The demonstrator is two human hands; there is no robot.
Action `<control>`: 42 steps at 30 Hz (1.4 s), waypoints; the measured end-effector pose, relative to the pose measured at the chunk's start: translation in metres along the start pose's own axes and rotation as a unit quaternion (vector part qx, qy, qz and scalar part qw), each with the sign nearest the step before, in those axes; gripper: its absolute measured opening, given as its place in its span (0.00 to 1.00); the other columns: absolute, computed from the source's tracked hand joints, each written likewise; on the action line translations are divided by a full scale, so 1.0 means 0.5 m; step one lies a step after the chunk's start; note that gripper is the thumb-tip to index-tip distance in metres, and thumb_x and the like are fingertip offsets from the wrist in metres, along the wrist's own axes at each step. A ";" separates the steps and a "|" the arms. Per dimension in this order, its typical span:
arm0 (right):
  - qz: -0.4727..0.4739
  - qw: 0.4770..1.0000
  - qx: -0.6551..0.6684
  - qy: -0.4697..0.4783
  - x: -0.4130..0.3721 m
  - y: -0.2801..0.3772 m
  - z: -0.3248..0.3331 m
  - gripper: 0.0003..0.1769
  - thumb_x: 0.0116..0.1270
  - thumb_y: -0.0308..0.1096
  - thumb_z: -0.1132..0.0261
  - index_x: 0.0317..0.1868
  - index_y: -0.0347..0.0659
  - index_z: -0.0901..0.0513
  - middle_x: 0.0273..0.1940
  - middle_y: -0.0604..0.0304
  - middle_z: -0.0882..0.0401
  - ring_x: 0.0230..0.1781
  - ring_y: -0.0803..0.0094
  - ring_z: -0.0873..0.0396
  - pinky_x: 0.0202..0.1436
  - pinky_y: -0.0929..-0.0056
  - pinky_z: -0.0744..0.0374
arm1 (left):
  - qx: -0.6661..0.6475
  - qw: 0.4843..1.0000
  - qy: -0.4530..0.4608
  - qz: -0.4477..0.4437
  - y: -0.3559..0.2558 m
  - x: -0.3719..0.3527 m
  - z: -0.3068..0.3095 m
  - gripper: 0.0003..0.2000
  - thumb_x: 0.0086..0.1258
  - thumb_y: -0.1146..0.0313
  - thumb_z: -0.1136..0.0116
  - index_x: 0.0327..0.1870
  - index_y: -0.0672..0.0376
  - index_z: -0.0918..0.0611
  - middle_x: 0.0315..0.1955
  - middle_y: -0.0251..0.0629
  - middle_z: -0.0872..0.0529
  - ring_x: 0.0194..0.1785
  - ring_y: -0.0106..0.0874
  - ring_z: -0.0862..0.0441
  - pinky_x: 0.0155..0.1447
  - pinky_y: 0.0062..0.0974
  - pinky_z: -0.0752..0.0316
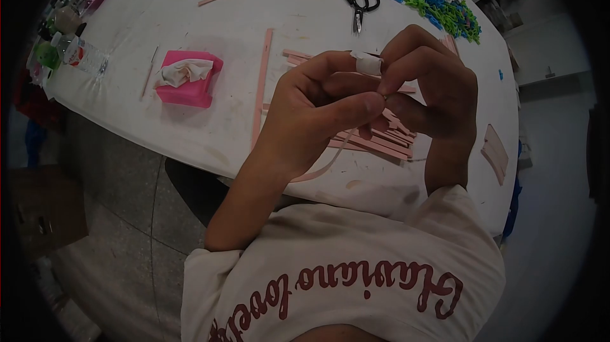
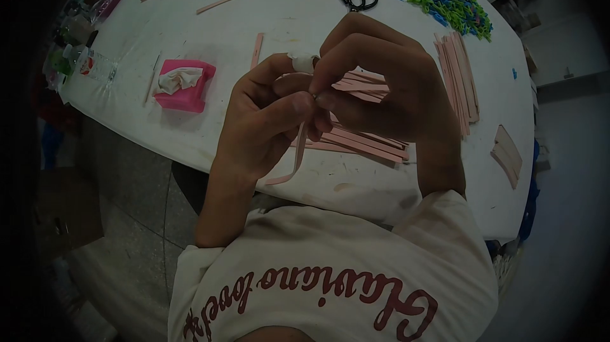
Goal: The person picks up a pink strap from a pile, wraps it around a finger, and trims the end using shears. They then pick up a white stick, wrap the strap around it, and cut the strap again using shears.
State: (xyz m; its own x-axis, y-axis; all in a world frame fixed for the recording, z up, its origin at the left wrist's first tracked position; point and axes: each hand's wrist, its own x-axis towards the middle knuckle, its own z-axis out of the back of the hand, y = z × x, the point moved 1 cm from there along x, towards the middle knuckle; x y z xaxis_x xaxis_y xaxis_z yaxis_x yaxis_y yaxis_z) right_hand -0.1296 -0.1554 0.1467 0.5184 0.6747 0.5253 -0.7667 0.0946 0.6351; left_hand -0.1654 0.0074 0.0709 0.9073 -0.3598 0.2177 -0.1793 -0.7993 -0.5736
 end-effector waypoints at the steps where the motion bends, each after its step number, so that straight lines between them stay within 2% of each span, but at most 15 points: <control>1: 0.012 1.000 -0.009 0.003 0.000 -0.001 0.001 0.10 0.44 0.21 0.36 0.31 0.35 0.22 0.31 0.56 0.28 0.31 0.72 0.30 0.33 0.76 0.32 | 0.000 1.000 0.001 0.005 -0.001 -0.001 -0.001 0.17 0.64 0.78 0.42 0.54 0.59 0.25 0.42 0.50 0.17 0.34 0.37 0.15 0.37 0.30 0.16; 3: 0.016 1.000 -0.006 0.000 0.001 -0.003 0.005 0.09 0.44 0.21 0.36 0.31 0.36 0.22 0.30 0.57 0.28 0.31 0.72 0.30 0.33 0.77 0.32 | 0.001 1.000 0.002 0.010 -0.004 -0.002 -0.007 0.17 0.64 0.79 0.42 0.54 0.60 0.25 0.41 0.50 0.17 0.34 0.36 0.15 0.36 0.30 0.16; 5: 0.020 1.000 -0.003 -0.002 0.001 -0.003 0.008 0.09 0.45 0.22 0.36 0.31 0.36 0.22 0.30 0.57 0.28 0.31 0.72 0.30 0.33 0.77 0.33 | -0.009 1.000 -0.006 0.023 -0.006 -0.001 -0.018 0.14 0.61 0.79 0.38 0.47 0.66 0.26 0.38 0.46 0.15 0.33 0.28 0.16 0.35 0.23 0.20; 8: 0.017 1.000 0.012 -0.006 0.005 0.000 0.009 0.09 0.45 0.23 0.37 0.31 0.36 0.22 0.30 0.56 0.28 0.31 0.72 0.30 0.32 0.77 0.33 | -0.022 1.000 -0.007 0.020 -0.002 -0.001 -0.017 0.15 0.61 0.79 0.38 0.47 0.66 0.26 0.38 0.46 0.15 0.33 0.27 0.16 0.34 0.23 0.19; 11: -0.015 0.998 0.042 -0.049 0.007 0.001 0.017 0.08 0.46 0.24 0.38 0.31 0.36 0.24 0.30 0.55 0.29 0.30 0.72 0.32 0.32 0.77 0.34 | 0.032 0.998 -0.036 0.027 0.000 -0.007 -0.012 0.15 0.63 0.77 0.40 0.50 0.64 0.26 0.39 0.50 0.16 0.31 0.33 0.16 0.32 0.24 0.18; 13: 0.050 0.997 0.045 -0.025 0.011 -0.008 0.045 0.10 0.47 0.16 0.36 0.33 0.31 0.22 0.32 0.55 0.27 0.32 0.73 0.27 0.33 0.77 0.30 | 0.042 0.998 -0.042 0.031 0.000 -0.009 -0.014 0.14 0.63 0.77 0.40 0.49 0.64 0.26 0.38 0.50 0.16 0.31 0.33 0.16 0.31 0.23 0.19; 17: 0.058 0.997 0.050 -0.029 0.009 -0.011 0.052 0.11 0.47 0.16 0.37 0.34 0.29 0.22 0.31 0.54 0.27 0.32 0.72 0.28 0.33 0.76 0.31 | 0.049 0.997 -0.053 0.031 0.000 -0.011 -0.018 0.13 0.62 0.77 0.39 0.47 0.65 0.25 0.37 0.51 0.15 0.30 0.33 0.15 0.30 0.23 0.19; 23: 0.053 0.994 0.073 -0.066 0.004 -0.016 0.065 0.09 0.52 0.18 0.38 0.36 0.29 0.23 0.32 0.54 0.27 0.33 0.71 0.28 0.34 0.75 0.31 | 0.056 0.995 -0.060 0.053 0.004 -0.019 -0.006 0.16 0.62 0.78 0.38 0.51 0.62 0.24 0.38 0.52 0.15 0.31 0.34 0.15 0.29 0.23 0.20; 29: 0.065 0.994 0.035 -0.079 -0.002 -0.022 0.108 0.07 0.58 0.22 0.39 0.38 0.30 0.23 0.34 0.54 0.26 0.34 0.72 0.28 0.34 0.75 0.31 | 0.065 0.994 -0.055 0.070 0.014 -0.030 0.003 0.17 0.62 0.79 0.39 0.53 0.58 0.24 0.38 0.51 0.15 0.32 0.35 0.16 0.30 0.25 0.22; 31: 0.039 0.996 -0.007 -0.084 -0.005 -0.020 0.119 0.05 0.63 0.28 0.46 0.37 0.36 0.27 0.36 0.52 0.28 0.33 0.72 0.37 0.37 0.74 0.39 | 0.056 0.995 -0.052 0.070 0.019 -0.034 0.008 0.17 0.62 0.79 0.39 0.53 0.59 0.24 0.38 0.52 0.15 0.32 0.35 0.16 0.30 0.25 0.22; 37: -0.011 0.987 0.028 -0.155 -0.015 -0.014 0.150 0.06 0.64 0.28 0.45 0.38 0.34 0.27 0.38 0.49 0.28 0.36 0.69 0.34 0.45 0.70 0.35 | 0.056 0.993 -0.051 0.090 0.026 -0.047 0.019 0.17 0.62 0.79 0.40 0.53 0.61 0.25 0.39 0.51 0.15 0.32 0.35 0.16 0.31 0.27 0.21; 42: -0.013 0.981 0.064 -0.181 -0.021 -0.031 0.192 0.06 0.65 0.27 0.44 0.39 0.32 0.25 0.39 0.50 0.27 0.38 0.68 0.31 0.45 0.69 0.33 | 0.036 0.991 -0.064 0.109 0.040 -0.062 0.037 0.18 0.62 0.79 0.39 0.54 0.64 0.26 0.39 0.49 0.15 0.32 0.34 0.16 0.32 0.28 0.21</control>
State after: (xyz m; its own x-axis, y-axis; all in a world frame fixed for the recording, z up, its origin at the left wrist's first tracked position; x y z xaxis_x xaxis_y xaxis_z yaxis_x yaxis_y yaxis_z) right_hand -0.0868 -0.2341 0.1859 0.6557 0.3675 0.6596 -0.7094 0.0007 0.7048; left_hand -0.1900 0.0116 0.0380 0.8917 -0.4522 -0.0178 -0.3532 -0.6708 -0.6521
